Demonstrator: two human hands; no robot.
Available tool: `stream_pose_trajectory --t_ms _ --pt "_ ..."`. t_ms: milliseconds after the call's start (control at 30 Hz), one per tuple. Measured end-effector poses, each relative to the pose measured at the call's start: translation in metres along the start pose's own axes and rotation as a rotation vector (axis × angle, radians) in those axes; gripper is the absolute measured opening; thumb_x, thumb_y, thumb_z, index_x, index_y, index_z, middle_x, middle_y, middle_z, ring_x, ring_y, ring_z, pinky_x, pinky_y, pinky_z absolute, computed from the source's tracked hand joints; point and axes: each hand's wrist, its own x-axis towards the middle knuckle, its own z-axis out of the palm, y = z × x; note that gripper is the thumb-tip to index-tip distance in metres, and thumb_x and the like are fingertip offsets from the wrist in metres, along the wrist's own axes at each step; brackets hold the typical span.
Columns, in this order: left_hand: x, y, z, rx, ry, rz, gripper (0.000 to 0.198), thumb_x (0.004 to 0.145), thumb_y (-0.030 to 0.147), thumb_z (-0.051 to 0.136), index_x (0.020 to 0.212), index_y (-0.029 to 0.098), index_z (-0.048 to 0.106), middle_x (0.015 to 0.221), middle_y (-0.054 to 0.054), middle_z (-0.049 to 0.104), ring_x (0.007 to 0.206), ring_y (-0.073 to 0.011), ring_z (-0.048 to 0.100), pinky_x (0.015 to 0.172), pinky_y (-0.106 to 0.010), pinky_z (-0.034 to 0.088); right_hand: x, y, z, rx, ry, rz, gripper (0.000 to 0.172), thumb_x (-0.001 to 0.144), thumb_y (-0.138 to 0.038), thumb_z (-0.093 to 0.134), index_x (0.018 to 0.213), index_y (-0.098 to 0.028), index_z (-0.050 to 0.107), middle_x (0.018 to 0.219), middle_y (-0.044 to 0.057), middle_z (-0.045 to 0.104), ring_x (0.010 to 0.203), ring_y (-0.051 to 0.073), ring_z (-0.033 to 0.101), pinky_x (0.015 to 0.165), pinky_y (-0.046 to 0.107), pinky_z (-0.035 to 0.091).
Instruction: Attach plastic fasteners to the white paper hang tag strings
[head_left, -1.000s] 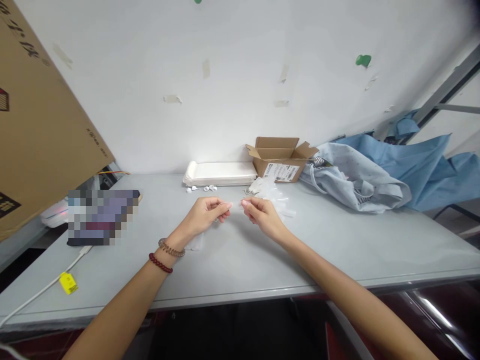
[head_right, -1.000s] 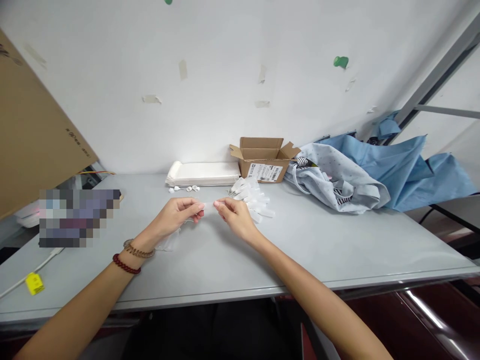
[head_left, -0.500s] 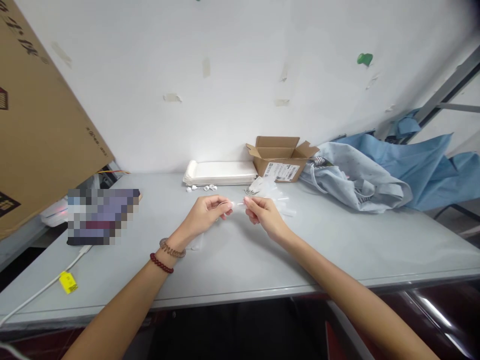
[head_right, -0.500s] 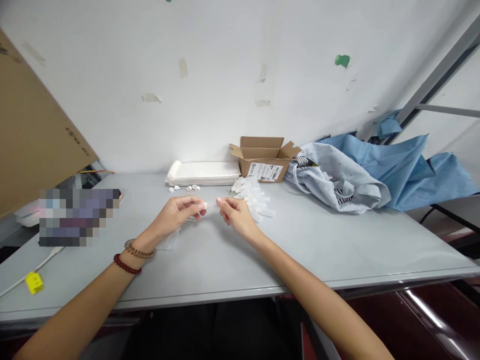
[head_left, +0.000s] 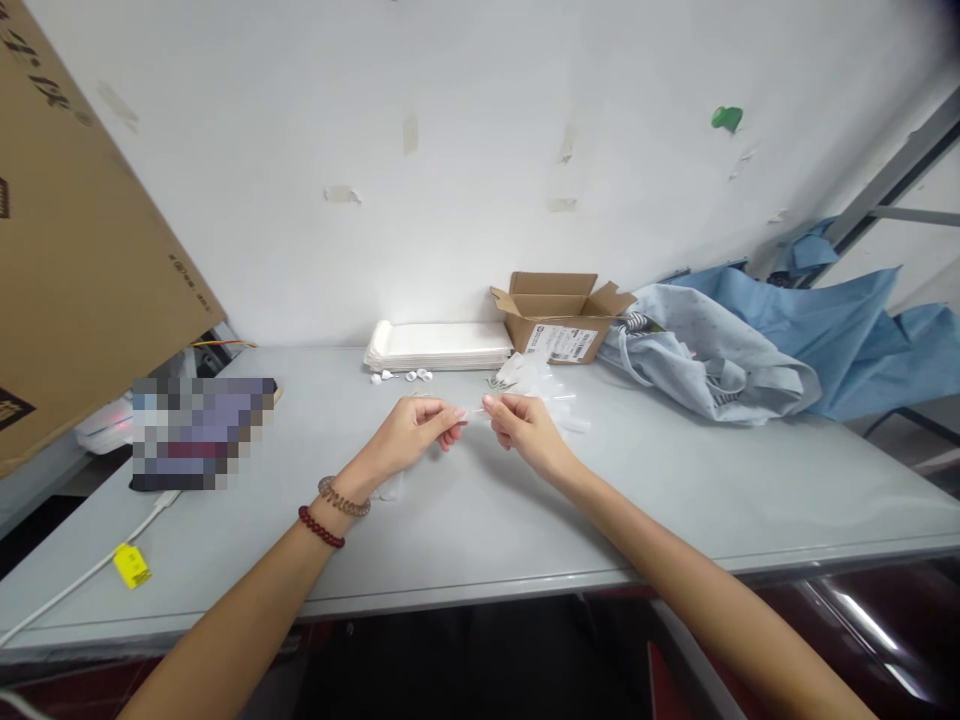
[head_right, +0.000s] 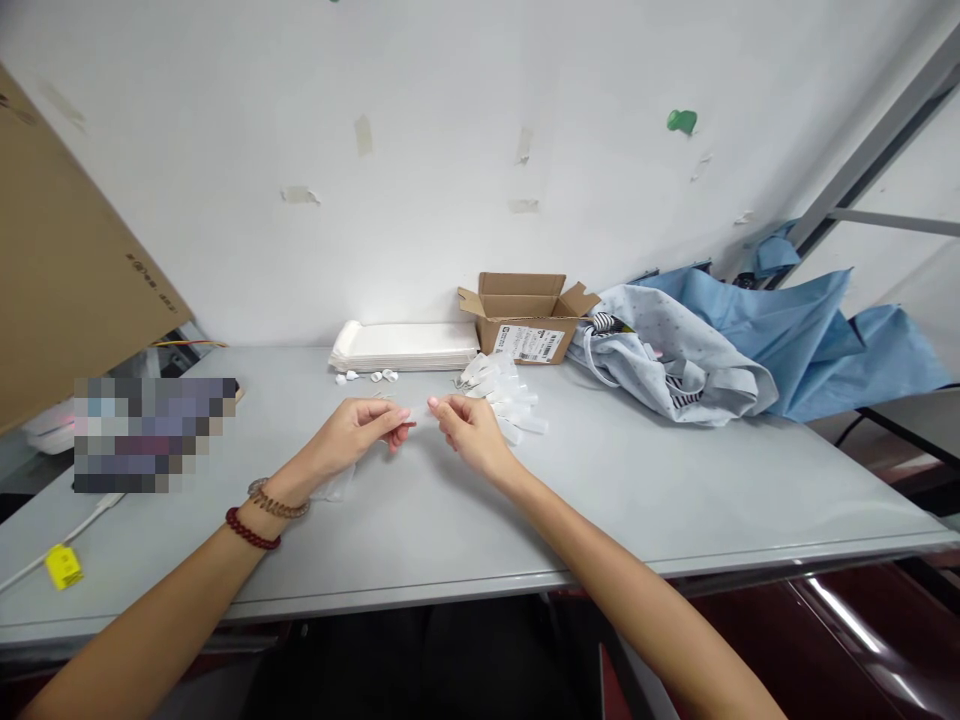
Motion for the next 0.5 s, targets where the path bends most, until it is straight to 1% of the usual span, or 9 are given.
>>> stream_pose_trajectory --t_ms 100,200,300,400,500 --pt "0.0 0.001 0.001 0.029 0.007 0.02 0.034 0.081 0.045 0.058 0.066 0.015 0.063 0.066 -0.003 0.062 0.061 -0.0142 0.056 0.064 -0.028 0.046 0.001 0.001 -0.001 0.014 -0.006 0.007 0.048 0.082 -0.056 0.052 0.054 -0.02 0.038 0.048 -0.005 0.036 0.043 0.008 0.034 0.045 0.025 0.028" --pt "0.0 0.0 0.002 0.091 0.031 0.055 0.031 0.082 0.043 0.058 0.073 0.015 0.067 0.068 -0.003 0.063 0.065 -0.0144 0.057 0.067 -0.027 0.045 0.002 0.004 -0.002 0.033 -0.003 0.009 0.049 0.081 -0.056 0.054 0.054 -0.02 0.037 0.047 -0.006 0.035 0.042 0.008 0.034 0.045 0.025 0.028" --pt "0.0 -0.004 0.003 0.151 0.054 0.097 0.028 0.083 0.041 0.058 0.082 0.015 0.069 0.076 -0.003 0.066 0.072 -0.0161 0.058 0.068 -0.027 0.045 0.003 0.008 -0.003 0.053 -0.002 0.017 0.049 0.081 -0.057 0.054 0.054 -0.02 0.037 0.046 -0.006 0.035 0.041 0.007 0.034 0.044 0.024 0.028" --pt "-0.001 -0.006 0.004 0.227 0.078 0.152 0.026 0.084 0.039 0.057 0.086 0.016 0.07 0.085 -0.004 0.069 0.079 -0.0177 0.06 0.071 -0.027 0.045 0.004 0.012 -0.004 0.069 -0.008 0.039 0.05 0.08 -0.058 0.054 0.053 -0.02 0.036 0.045 -0.006 0.035 0.039 0.007 0.033 0.043 0.024 0.028" --pt "-0.003 -0.005 0.006 0.349 0.128 0.226 0.022 0.085 0.035 0.056 0.087 0.017 0.07 0.086 -0.003 0.07 0.078 -0.0171 0.06 0.071 -0.027 0.044 0.005 0.011 -0.004 0.093 -0.013 0.074 0.051 0.079 -0.059 0.055 0.053 -0.02 0.035 0.043 -0.007 0.034 0.038 0.007 0.032 0.042 0.023 0.028"
